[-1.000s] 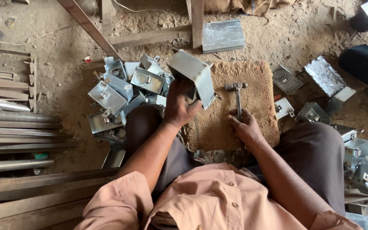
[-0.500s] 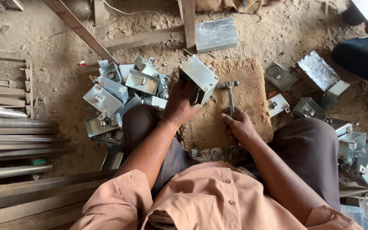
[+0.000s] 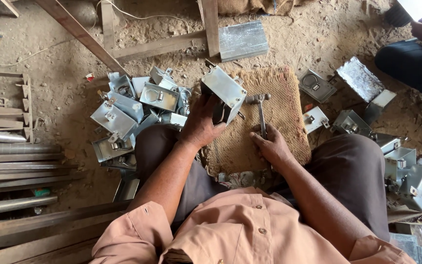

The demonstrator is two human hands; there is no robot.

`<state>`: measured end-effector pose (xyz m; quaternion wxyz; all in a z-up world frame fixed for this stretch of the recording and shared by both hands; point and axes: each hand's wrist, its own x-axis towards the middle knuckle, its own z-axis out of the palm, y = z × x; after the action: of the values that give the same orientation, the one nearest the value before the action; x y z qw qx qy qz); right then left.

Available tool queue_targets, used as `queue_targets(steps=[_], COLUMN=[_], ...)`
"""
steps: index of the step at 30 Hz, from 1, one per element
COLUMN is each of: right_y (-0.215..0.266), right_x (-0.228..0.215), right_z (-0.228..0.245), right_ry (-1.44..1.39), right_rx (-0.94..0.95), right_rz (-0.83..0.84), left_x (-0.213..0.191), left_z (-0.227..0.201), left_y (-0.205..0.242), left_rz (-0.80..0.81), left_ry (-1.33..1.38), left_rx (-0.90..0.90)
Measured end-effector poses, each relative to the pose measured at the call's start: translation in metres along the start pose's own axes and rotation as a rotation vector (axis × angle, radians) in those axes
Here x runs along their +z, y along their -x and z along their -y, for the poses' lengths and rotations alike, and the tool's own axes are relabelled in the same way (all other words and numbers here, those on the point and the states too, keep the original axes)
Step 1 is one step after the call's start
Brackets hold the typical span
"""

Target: The person sits on the floor and uses a hammer to shape and assemble small metal boxes. They repeatedly pick up a box, place it on a burlap pad, and strike it with a hammer to adjust its form before setting it aside.

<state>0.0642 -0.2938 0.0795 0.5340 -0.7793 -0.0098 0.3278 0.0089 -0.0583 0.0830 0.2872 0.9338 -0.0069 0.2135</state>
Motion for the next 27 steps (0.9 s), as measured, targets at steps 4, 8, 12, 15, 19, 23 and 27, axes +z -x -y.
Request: queue_targets(steps=[4, 8, 12, 15, 19, 23, 27], right_y=[0.0004, -0.0001, 0.0010, 0.0015, 0.0012, -0.0006, -0.0024], right_x=[0.0007, 0.0009, 0.0008, 0.0008, 0.0009, 0.0004, -0.0004], right_z=[0.0001, 0.0000, 0.0024, 0.0034, 0.0026, 0.0006, -0.0018], right_ry=[-0.028, -0.047, -0.036, -0.041, -0.061, -0.069, -0.071], right_rx=[-0.004, 0.000, 0.022, 0.017, 0.023, 0.026, 0.015], right_rz=[0.003, 0.006, 0.009, 0.011, 0.013, 0.013, 0.021], left_x=[-0.0011, -0.0017, -0.0016, -0.0012, -0.0006, -0.0012, -0.0063], left_z=[0.0008, 0.0002, -0.0001, -0.0002, -0.0004, -0.0012, -0.0054], left_y=[-0.0002, -0.0006, -0.0007, -0.0009, -0.0010, -0.0028, -0.0046], left_rz=[0.014, 0.040, 0.022, 0.021, 0.031, 0.022, -0.036], left_ry=[0.043, 0.063, 0.051, 0.036, 0.040, 0.028, 0.014], left_rx=[-0.016, -0.056, -0.043, -0.043, -0.052, -0.009, 0.079])
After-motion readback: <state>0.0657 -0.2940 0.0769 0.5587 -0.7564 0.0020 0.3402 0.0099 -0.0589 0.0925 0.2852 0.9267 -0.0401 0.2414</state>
